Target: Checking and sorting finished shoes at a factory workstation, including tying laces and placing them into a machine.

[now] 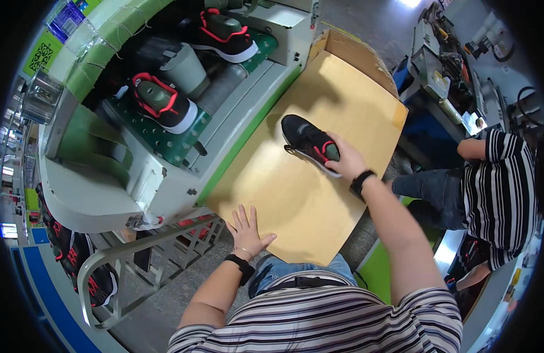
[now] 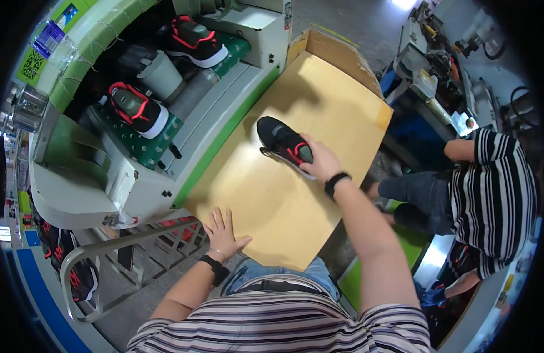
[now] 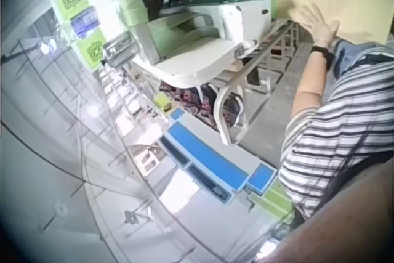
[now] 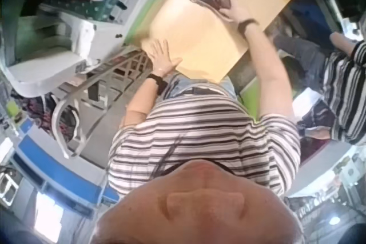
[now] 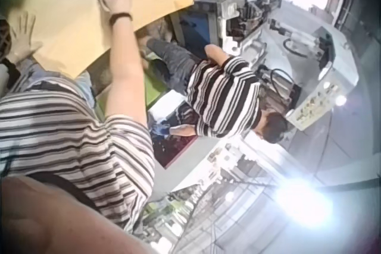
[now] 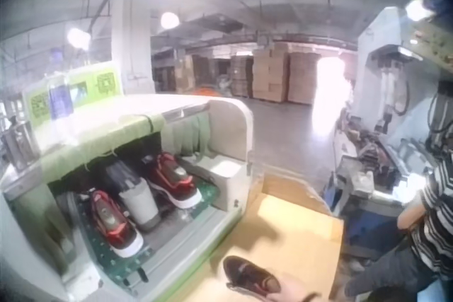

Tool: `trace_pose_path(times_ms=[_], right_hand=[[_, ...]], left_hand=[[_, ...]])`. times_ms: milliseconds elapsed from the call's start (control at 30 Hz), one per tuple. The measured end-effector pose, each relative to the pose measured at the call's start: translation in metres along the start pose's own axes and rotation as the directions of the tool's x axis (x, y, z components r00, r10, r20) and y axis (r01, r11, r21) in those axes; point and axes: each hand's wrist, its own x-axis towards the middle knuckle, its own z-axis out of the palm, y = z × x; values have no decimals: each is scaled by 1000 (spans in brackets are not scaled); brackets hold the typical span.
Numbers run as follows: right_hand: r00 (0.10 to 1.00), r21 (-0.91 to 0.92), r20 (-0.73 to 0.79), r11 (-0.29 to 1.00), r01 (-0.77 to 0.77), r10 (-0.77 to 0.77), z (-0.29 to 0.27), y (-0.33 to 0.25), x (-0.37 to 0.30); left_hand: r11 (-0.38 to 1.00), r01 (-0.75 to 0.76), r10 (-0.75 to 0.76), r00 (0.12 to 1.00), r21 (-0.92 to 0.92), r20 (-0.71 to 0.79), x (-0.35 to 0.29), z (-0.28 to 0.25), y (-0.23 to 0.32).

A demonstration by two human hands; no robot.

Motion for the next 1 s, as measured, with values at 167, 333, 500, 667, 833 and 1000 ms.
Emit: trace_pose_path(times_ms=[167,333,500,667,833,1000], right_hand=[[956,13,-114,963,-271,270,56,-58,-102],[917,113,307,947,-301,255,41,-96,-175],[911,142,357,952,-271,206,1,-78,-100],[893,-185,449,974,132,-36,29,-126,-51],[914,-284,397,958,41,79,63,-98,-45],[834,331,545,890,-314,92,21,-98,-82]], left_hand=[[997,2,-6,999,77,50,6,0,1],[996,-3,-4,997,84,77,7,0,3],[993,-5,-8,994,120,110,5,-13,14],[995,13,-21,996,99,85,3,-13,11],[996,-23,18,998,81,55,2,-7,6],[998,-22,19,999,53,46,-2,-8,3]])
